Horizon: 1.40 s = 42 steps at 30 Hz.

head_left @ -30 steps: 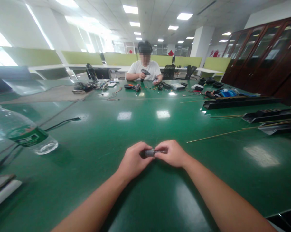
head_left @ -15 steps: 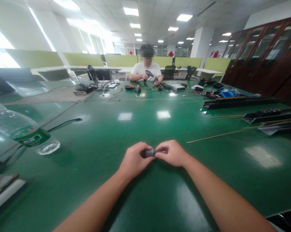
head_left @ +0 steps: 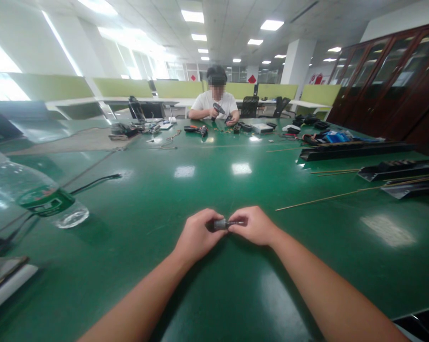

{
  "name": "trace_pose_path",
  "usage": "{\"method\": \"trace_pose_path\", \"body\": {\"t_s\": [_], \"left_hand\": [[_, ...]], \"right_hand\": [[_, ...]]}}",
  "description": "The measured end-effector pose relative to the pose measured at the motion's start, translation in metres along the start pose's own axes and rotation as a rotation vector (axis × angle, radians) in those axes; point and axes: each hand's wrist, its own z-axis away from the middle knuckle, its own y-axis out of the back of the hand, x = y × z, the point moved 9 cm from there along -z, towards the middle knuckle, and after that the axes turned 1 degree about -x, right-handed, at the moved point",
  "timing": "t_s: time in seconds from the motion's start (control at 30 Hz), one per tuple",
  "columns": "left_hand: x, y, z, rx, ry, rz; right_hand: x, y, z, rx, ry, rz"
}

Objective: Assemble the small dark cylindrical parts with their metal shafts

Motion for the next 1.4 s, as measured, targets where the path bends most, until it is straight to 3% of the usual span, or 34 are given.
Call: {"method": "trace_pose_path", "body": {"t_s": [1.07,1.23,1.4], "left_hand": [[-0.011,0.01,-0.002,0.014,0.057,-0.056],[-0.019,0.016,-0.003,0.052,0.075,-0.069],[-0.032,0.033,0.0,0.139,0.218,-0.066]], "right_hand": [[0.016,0.017,-0.001,0.034,-0.109,0.007],[0.026,0.025,-0.002,0.065,-0.148,-0.045],[0.052,0.027,-0.003,0.121,-0.271,-0.186]]}}
